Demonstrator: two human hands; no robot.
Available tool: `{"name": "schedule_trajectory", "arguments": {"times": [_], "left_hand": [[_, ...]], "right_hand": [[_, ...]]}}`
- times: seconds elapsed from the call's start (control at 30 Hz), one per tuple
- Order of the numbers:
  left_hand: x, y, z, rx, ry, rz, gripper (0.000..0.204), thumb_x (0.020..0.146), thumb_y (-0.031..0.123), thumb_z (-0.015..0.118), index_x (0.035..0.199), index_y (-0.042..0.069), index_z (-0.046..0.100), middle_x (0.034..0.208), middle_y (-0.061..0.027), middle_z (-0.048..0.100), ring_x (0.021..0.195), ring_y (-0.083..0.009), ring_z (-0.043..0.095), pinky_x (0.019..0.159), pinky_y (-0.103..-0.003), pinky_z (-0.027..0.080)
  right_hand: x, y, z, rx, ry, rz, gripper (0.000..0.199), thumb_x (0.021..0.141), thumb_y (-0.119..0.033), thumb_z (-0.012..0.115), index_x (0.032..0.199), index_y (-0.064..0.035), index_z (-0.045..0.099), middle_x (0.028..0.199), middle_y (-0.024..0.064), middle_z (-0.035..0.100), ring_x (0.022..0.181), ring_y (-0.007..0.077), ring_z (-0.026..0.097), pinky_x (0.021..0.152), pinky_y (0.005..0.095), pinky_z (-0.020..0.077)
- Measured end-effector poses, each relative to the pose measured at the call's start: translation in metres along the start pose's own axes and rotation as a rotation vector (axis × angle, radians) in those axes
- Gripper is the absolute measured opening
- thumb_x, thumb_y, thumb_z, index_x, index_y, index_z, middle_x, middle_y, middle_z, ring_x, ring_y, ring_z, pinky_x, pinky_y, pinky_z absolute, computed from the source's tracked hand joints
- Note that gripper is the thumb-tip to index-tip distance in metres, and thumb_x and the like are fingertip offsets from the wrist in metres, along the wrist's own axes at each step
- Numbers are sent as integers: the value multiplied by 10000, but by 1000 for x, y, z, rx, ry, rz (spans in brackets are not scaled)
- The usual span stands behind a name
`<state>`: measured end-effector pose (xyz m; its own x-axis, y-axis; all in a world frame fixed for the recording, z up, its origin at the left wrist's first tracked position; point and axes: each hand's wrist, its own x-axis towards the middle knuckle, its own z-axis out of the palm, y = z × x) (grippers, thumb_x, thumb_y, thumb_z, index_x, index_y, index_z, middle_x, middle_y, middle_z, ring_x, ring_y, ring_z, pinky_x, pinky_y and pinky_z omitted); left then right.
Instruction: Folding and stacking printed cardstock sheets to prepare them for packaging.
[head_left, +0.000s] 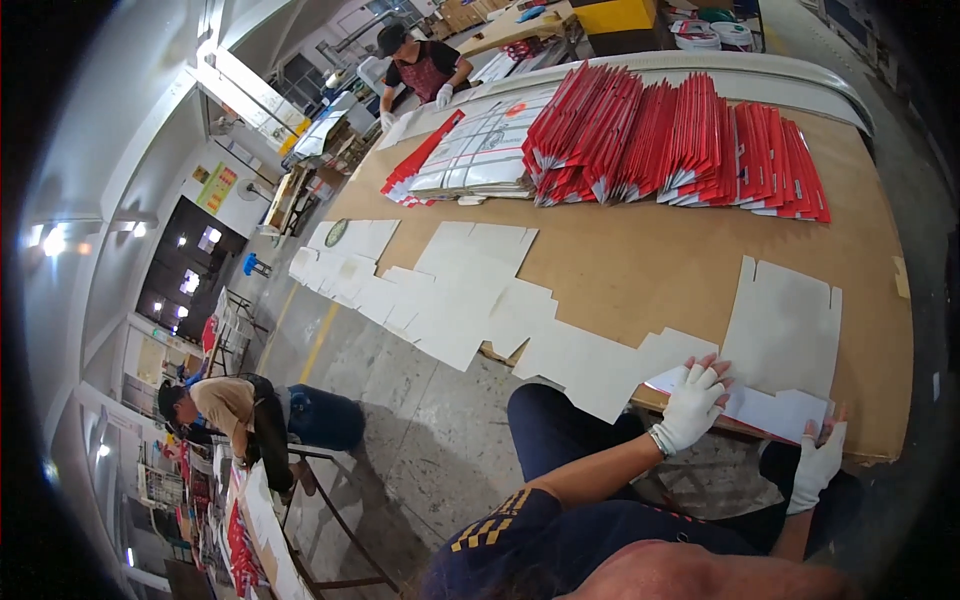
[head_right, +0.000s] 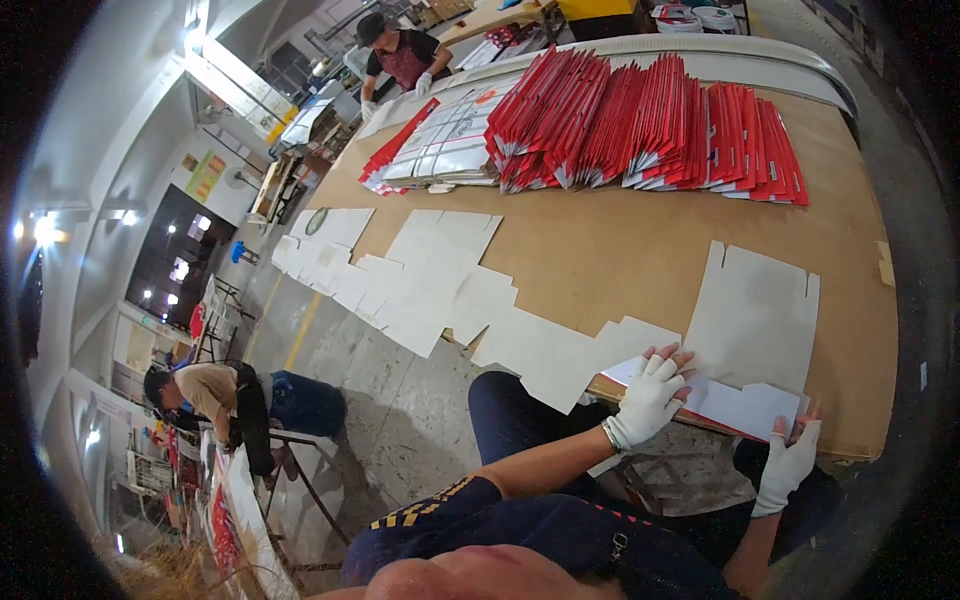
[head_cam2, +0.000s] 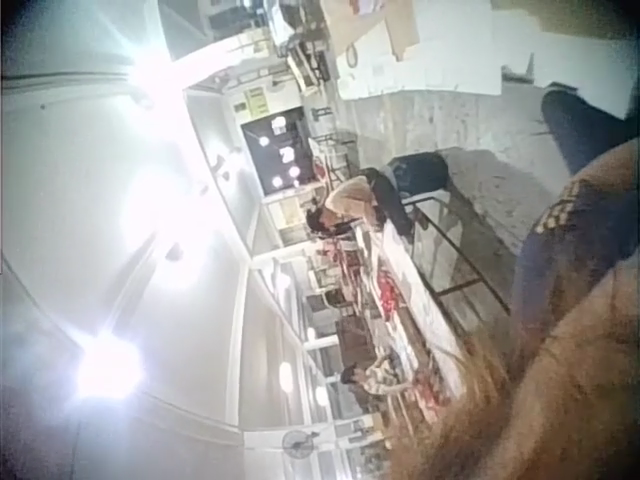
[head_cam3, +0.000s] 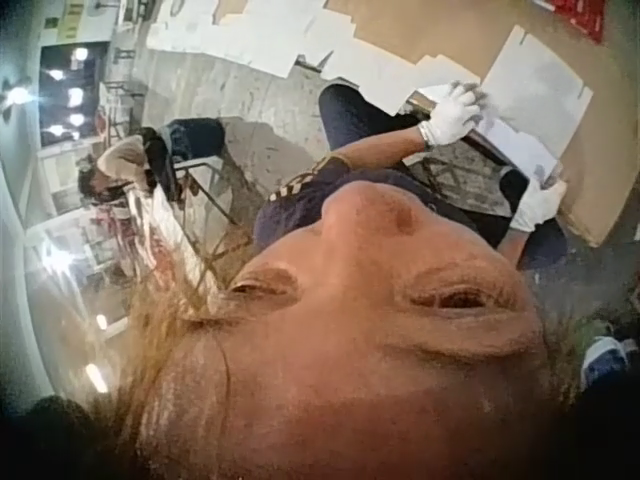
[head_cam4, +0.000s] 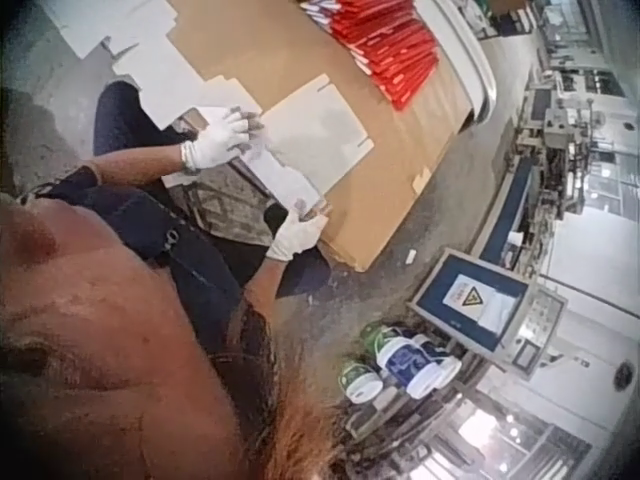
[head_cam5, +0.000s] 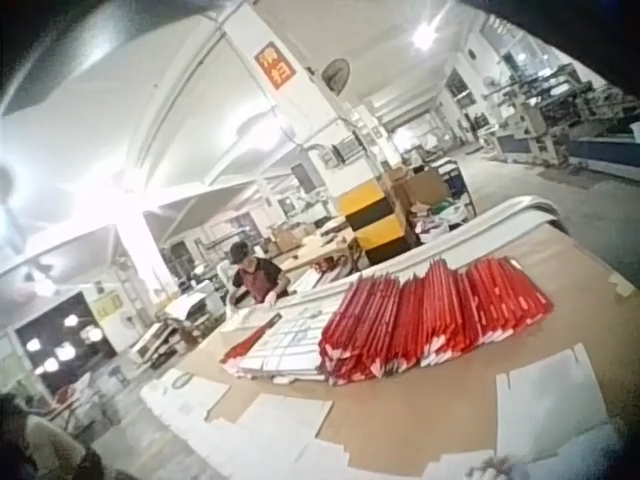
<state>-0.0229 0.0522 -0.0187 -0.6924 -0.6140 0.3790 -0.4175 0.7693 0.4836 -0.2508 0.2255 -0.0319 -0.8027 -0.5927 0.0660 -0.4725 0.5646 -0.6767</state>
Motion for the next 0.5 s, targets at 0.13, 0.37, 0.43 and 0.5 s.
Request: {"name": "schedule_trajectory", "arguments": {"times": [0.13, 0.37, 0.43, 0.5], "left_hand": [[-1, 0, 11, 251, -179, 97, 511, 800, 239, 612, 1270, 65, 512, 1441, -151, 359, 1364, -356, 272, 1096, -556, 189], [-6, 44, 38, 360, -424, 295, 709, 852, 348, 492, 1415, -33, 293, 1499, -229, 223, 1399, -357, 211, 1091, -612, 131], [-20, 50, 59, 250, -127, 415, 694, 851, 322, 467, 1424, -21, 279, 1505, -223, 216, 1394, -364, 221, 1099, -593, 139], [-2, 59, 28, 148, -340, 374, 696, 840, 295, 466, 1422, -30, 268, 1503, -212, 229, 1394, -364, 224, 1105, -577, 150]], "right_hand": [[-32, 36, 7, 240, 310, -169, 617, 865, -149, 648, 1407, -65, 365, 1268, 149, 511, 1026, 239, 509, 884, 347, 425], [-97, 6, 73, 1158, -579, 218, 500, 956, -212, 498, 1403, -31, 365, 1325, 89, 471, 1158, 189, 476, 963, 314, 400], [-95, -52, 59, 1244, -320, 247, 453, 953, -154, 472, 1359, 28, 391, 1294, 95, 488, 1124, 185, 482, 946, 311, 400], [-74, 9, 72, 1037, -69, 449, 394, 953, -152, 463, 1296, 42, 472, 1232, 102, 537, 1052, 184, 523, 903, 304, 430]]}}
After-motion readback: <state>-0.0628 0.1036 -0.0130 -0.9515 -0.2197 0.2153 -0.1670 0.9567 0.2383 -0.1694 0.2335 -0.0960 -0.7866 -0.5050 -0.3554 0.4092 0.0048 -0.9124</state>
